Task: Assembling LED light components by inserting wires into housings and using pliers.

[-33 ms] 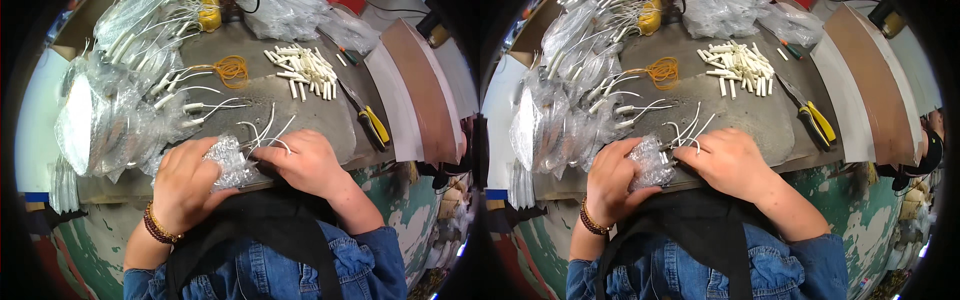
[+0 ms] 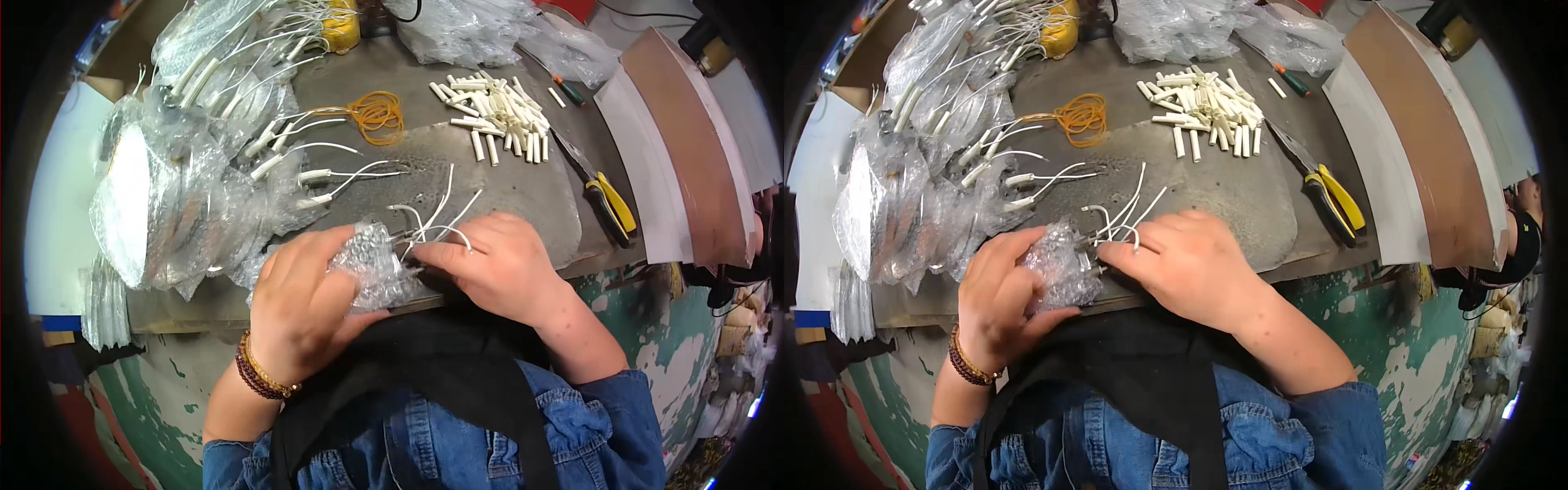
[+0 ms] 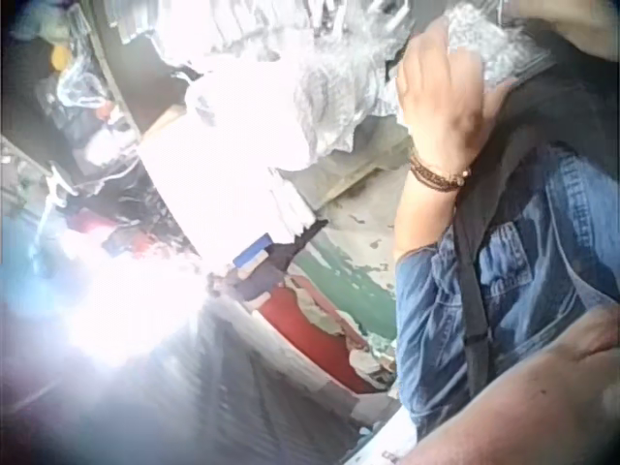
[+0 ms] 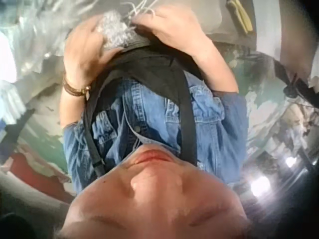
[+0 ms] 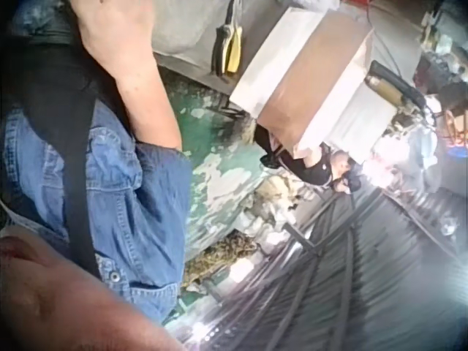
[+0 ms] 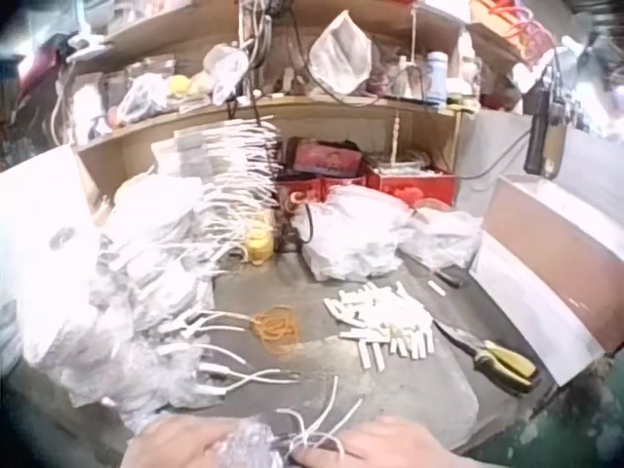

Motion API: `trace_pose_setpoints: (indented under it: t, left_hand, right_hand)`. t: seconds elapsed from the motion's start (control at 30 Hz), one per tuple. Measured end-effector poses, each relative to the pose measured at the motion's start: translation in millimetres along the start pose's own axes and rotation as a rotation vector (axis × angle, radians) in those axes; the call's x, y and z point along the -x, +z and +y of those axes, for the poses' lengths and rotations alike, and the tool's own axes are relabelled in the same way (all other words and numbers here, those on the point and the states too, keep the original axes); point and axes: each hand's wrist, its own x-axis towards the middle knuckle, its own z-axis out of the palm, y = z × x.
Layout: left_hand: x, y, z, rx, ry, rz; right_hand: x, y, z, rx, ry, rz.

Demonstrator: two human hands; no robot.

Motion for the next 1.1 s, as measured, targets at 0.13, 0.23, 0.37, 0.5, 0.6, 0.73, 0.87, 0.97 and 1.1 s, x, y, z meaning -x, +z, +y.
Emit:
trace_pose_setpoints:
  t: [0.13, 0.23, 0.37, 0.5, 0.6, 0.73, 0.87, 0.97, 1.1]
  left_hand:
    - [5, -2, 4, 0.009, 0.057, 0.072]
    - [9, -5, 4, 0.060, 0.052, 0.118]
    - [9, -3, -2, 0.082, 0.017, 0.102]
    - [11, 0, -1, 0.044, 0.028, 0.095]
    - [12, 1, -3, 0.025, 0.041, 0.110]
    - [12, 0, -6, 0.036, 0.032, 0.117]
    - [10, 0, -4, 0.026, 0.057, 0.136]
    - [11, 2, -7, 0.049, 0.067, 0.148]
    - [7, -4, -6, 0.045, 0.063, 0.147]
  right_hand:
    - [1, -7, 0, -0.151, -0.083, 0.021]
    - [3, -10, -7, -0.259, -0.071, -0.036]
    - [3, -5, -15, -0.352, 0.025, 0.034]
    - [12, 4, -25, -0.682, 0.273, -0.015]
    - [12, -2, -25, -0.624, 0.268, -0.022]
    - [7, -11, -20, -0.567, 0.200, -0.025]
    - [7, -2, -21, -0.724, 0.214, -0.010]
    - [7, -11, -24, -1.126, 0.476, -0.195]
    - [9, -14, -20, -0.571, 0.283, 0.252]
